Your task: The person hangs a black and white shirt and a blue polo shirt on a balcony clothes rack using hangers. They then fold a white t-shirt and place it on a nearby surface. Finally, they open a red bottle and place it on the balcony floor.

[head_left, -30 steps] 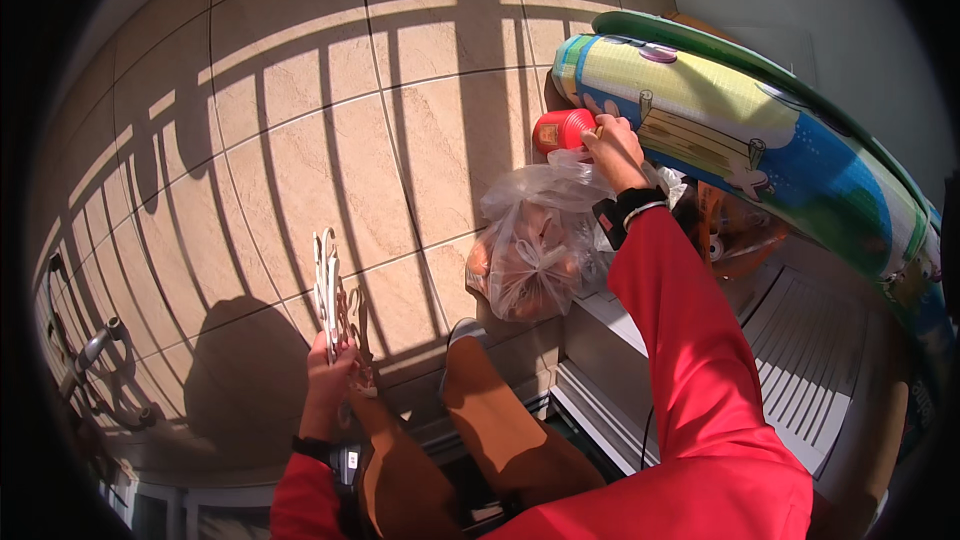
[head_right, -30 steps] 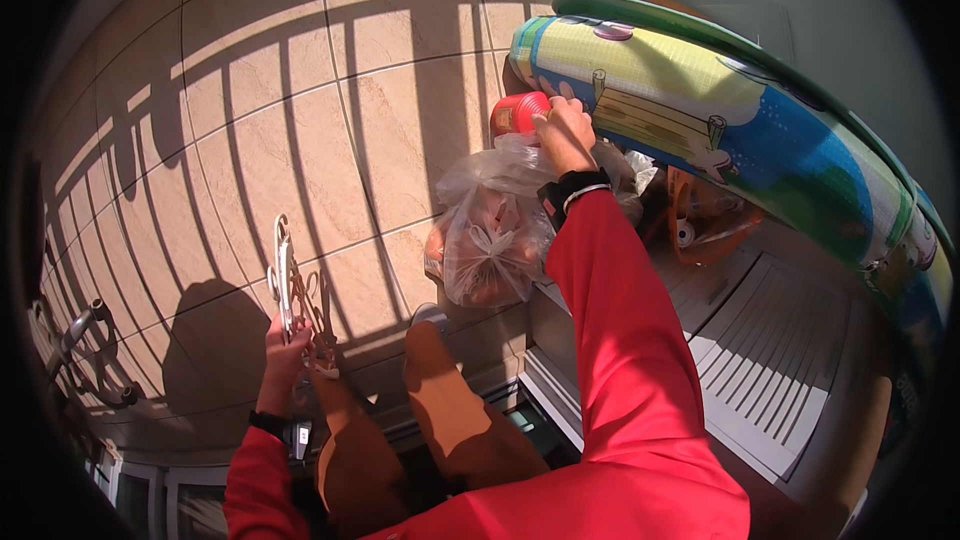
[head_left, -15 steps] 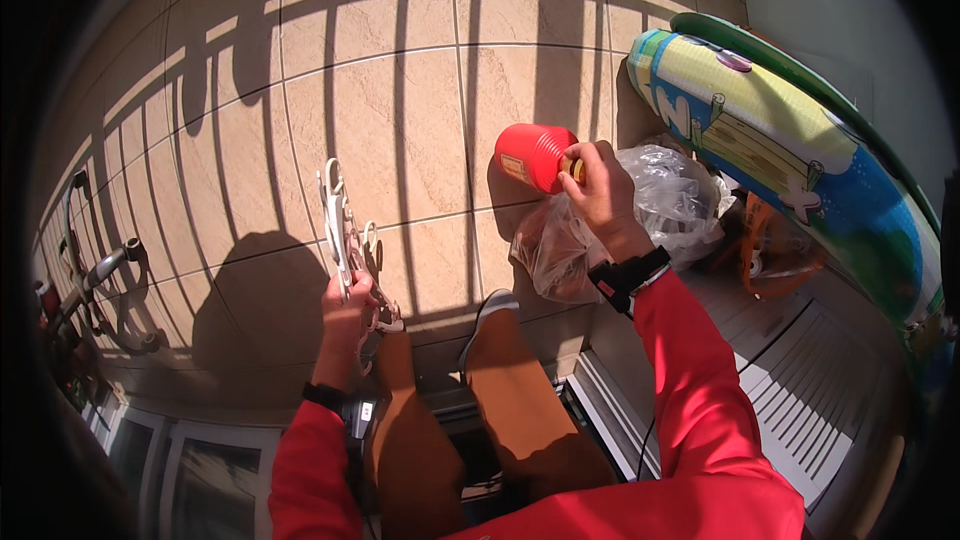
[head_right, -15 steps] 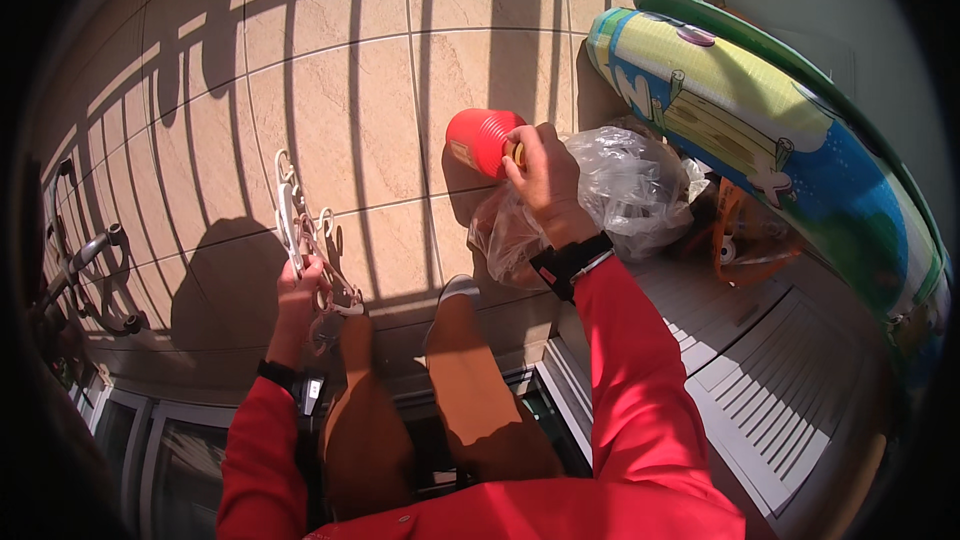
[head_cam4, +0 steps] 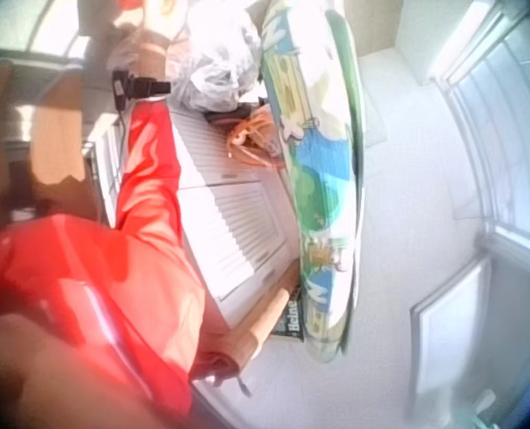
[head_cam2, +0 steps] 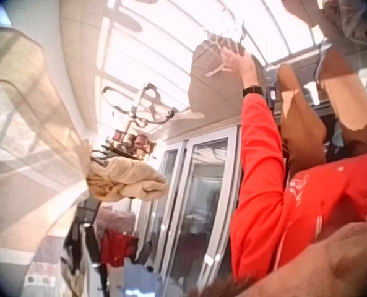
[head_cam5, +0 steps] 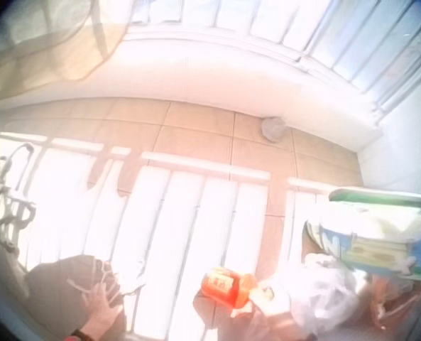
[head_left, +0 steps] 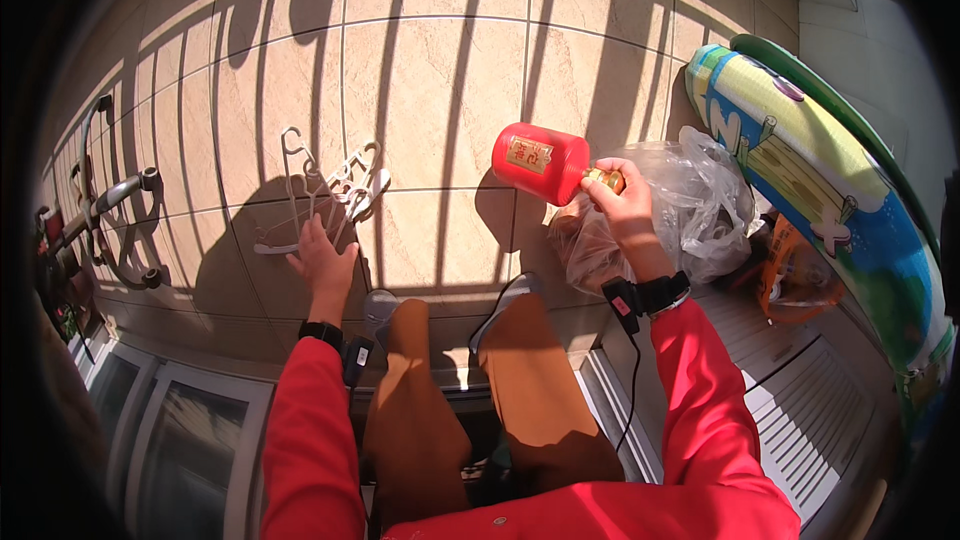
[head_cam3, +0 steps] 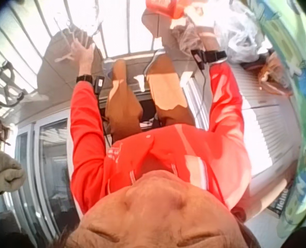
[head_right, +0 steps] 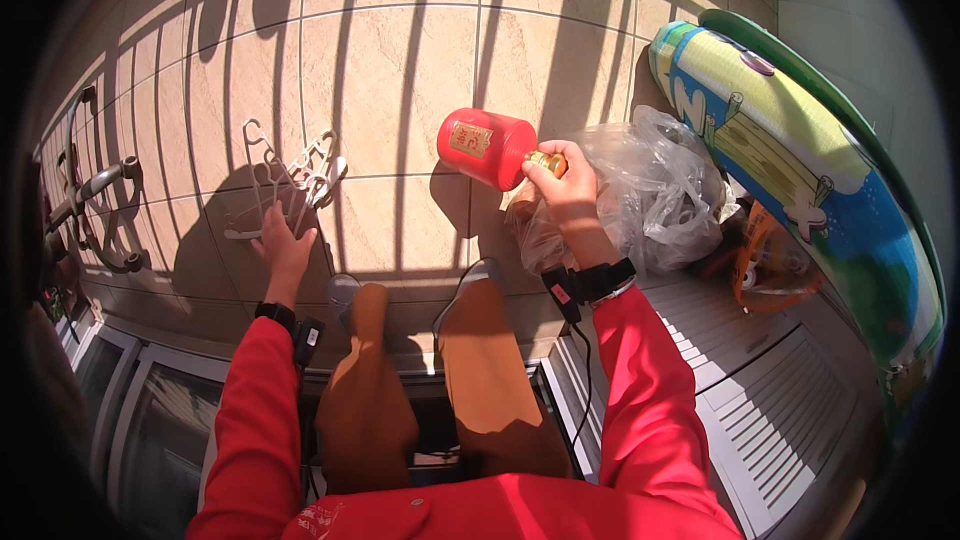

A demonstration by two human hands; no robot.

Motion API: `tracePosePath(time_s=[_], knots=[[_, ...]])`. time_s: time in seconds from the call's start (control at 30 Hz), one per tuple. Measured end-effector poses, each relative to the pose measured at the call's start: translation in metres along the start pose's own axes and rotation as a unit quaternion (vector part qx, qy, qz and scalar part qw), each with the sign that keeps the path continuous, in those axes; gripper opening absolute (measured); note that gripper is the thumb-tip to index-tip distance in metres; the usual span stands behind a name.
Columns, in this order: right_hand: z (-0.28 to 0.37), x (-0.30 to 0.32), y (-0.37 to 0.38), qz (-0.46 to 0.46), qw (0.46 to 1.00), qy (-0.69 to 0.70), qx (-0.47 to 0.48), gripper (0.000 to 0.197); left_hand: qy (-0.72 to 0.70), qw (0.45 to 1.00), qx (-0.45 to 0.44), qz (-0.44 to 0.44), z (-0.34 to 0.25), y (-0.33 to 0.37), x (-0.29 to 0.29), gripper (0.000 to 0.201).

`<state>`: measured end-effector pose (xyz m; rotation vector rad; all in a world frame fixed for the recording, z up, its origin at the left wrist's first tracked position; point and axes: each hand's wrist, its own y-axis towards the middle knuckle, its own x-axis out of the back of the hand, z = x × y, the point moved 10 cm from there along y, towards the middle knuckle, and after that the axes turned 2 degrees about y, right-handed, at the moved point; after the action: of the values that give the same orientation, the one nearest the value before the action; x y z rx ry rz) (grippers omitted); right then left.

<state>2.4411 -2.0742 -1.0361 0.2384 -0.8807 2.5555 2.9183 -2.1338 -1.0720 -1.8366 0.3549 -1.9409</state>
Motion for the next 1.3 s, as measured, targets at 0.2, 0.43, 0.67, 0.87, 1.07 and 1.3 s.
tracePosePath(time_s=[0.2,0.43,0.67,0.87,1.07,1.3], knots=[[0.018,-0.058,-0.052,0.106,0.984,0.088,-0.115,0.025,-0.444,0.884,-0.029,0.142,-0.027,-0.010,0.001,0.049],[0.052,-0.124,-0.089,0.224,0.964,0.045,-0.139,0.033,-0.730,0.537,-0.049,0.421,-0.125,-0.038,0.016,0.062],[0.125,-0.161,-0.033,0.114,0.966,-0.204,0.111,0.046,-0.842,0.433,0.041,0.318,-0.123,0.036,0.026,0.043],[0.209,-0.204,0.003,0.015,0.895,-0.311,0.319,0.039,-0.784,0.531,0.072,0.312,-0.128,0.109,0.058,0.052],[0.236,-0.227,-0.004,0.018,0.864,-0.315,0.393,0.036,-0.740,0.565,-0.004,0.364,-0.116,0.129,0.070,0.055],[0.278,-0.275,-0.086,0.124,0.642,-0.347,0.672,0.023,-0.738,0.525,-0.043,0.421,-0.101,0.101,0.058,0.056]])
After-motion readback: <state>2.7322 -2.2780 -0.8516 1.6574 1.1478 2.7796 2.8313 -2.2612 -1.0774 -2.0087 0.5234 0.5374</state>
